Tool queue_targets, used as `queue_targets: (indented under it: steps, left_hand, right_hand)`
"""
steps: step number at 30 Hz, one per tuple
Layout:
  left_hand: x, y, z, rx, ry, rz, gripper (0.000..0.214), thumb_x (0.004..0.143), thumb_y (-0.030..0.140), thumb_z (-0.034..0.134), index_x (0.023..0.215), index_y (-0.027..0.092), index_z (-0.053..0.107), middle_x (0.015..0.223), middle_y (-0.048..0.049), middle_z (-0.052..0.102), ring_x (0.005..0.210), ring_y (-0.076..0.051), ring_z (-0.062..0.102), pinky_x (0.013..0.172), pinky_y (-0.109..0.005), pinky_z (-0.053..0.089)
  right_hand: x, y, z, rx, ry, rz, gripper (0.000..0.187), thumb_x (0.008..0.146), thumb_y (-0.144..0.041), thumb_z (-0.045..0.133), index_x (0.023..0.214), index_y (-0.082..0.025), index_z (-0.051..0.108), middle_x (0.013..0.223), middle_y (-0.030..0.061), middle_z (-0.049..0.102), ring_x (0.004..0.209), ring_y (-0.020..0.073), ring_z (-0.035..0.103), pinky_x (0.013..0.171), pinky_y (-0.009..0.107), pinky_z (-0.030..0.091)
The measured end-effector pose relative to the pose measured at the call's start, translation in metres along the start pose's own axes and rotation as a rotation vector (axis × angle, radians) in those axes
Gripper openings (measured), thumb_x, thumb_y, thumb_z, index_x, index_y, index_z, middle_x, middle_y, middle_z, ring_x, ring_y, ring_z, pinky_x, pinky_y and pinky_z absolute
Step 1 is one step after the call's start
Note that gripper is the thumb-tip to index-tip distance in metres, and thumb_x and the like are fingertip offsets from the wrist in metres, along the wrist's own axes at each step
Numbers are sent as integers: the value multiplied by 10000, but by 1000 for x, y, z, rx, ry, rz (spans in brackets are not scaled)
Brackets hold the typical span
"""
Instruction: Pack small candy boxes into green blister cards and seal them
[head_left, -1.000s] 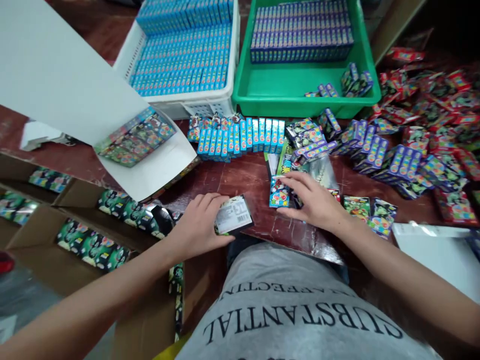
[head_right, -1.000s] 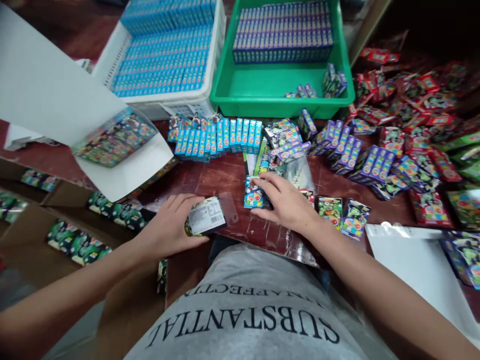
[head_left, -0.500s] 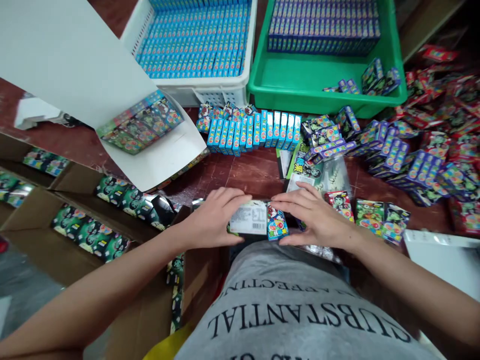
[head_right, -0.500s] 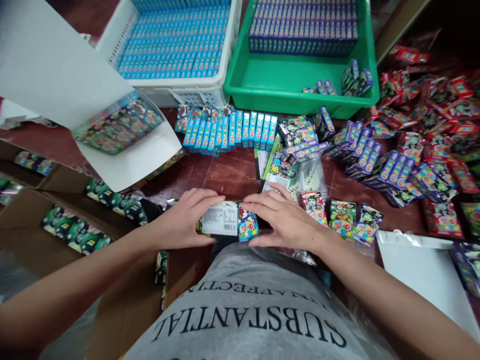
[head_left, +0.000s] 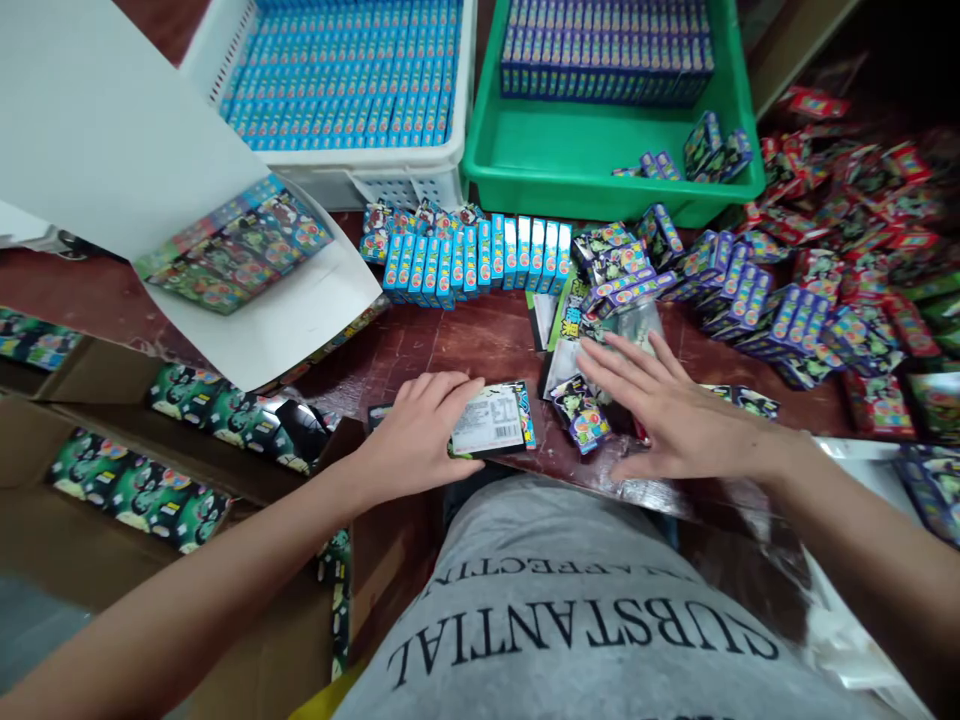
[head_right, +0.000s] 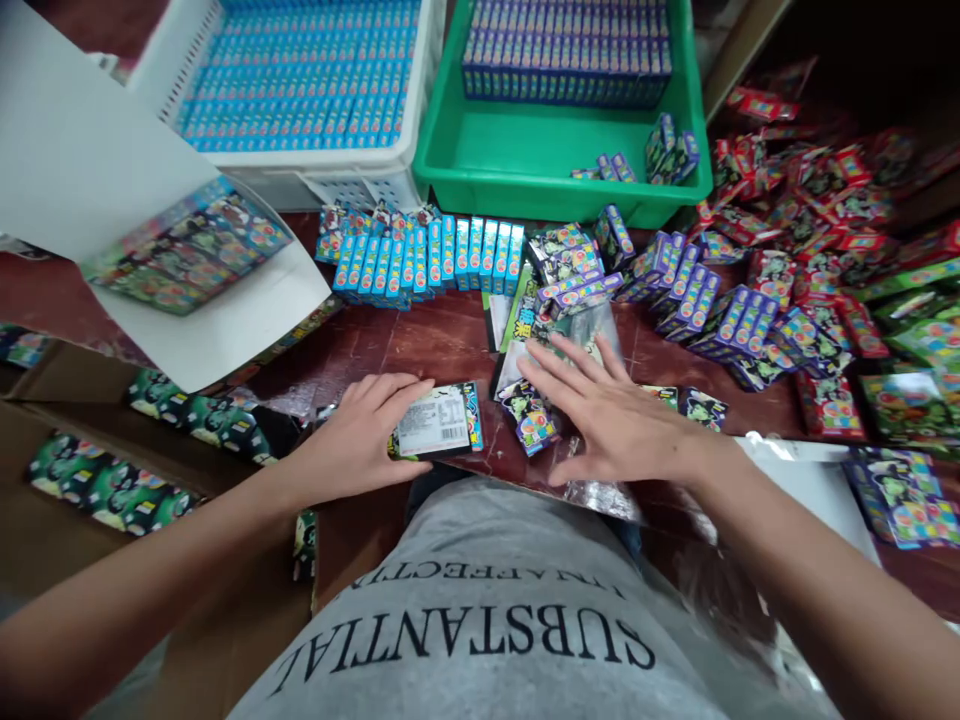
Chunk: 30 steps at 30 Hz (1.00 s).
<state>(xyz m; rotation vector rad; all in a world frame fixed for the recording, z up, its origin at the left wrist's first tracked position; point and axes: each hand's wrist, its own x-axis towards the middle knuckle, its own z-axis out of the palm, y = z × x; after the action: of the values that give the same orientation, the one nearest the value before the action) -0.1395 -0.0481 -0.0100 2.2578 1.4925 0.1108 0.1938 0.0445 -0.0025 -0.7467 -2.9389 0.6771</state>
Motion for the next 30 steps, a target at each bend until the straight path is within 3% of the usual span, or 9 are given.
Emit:
queue_targets:
  steps: [3,5,10,18,23,30]
  left_hand:
    - [3,1,-1,-19,-12,29,873,793,494,758,1521,169,402,1453,-177,493,1317,-376,456,1103,-536,371]
    - [7,4,-2,-55,-4,42,887,778,499,771,1519,185,399,1438,-164,501,1301,-363,466,1091,-519,382]
    - [12,14,0,-122,17,102,887,767,473,786,1508,181,394,1434,-151,494,1296,-333,467,1106,-490,367]
    - [12,14,-7,-163,30,78,889,741,459,824,1485,202,413,1434,-136,489,1307,-328,465,1140,-492,356]
    - [18,25,-6,-160,116,-3,922,707,490,844,1478,212,422,1437,-140,486,1328,-340,454,1146,-501,362]
    - [25,32,-8,-156,102,31,902,705,424,840,1474,189,432,1403,-141,499,1279,-339,466,1121,-504,373]
  right_hand:
    - [-10,11,-4,3,-58,-30,907,891,-480,692,1635,-361,187,1631,39,424,1543,399,248,1193,789,41]
    - [-3,10,-2,26,-31,-63,772,894,-445,687,1580,-353,345,1528,37,553,1482,375,362,1196,780,-7]
    - [21,-3,7,109,54,-98,675,814,-403,761,1443,-315,531,1427,58,611,1351,344,495,1218,725,-58]
    - [8,3,-7,127,106,-38,651,804,-474,782,1370,-268,535,1403,100,591,1303,335,545,1221,721,10]
    - [6,-13,1,83,231,55,606,830,-481,743,1326,-215,517,1374,150,583,1305,360,549,1214,743,16]
    - [-9,-22,8,125,273,68,630,817,-456,753,1331,-211,483,1322,144,585,1329,337,540,1233,715,-9]
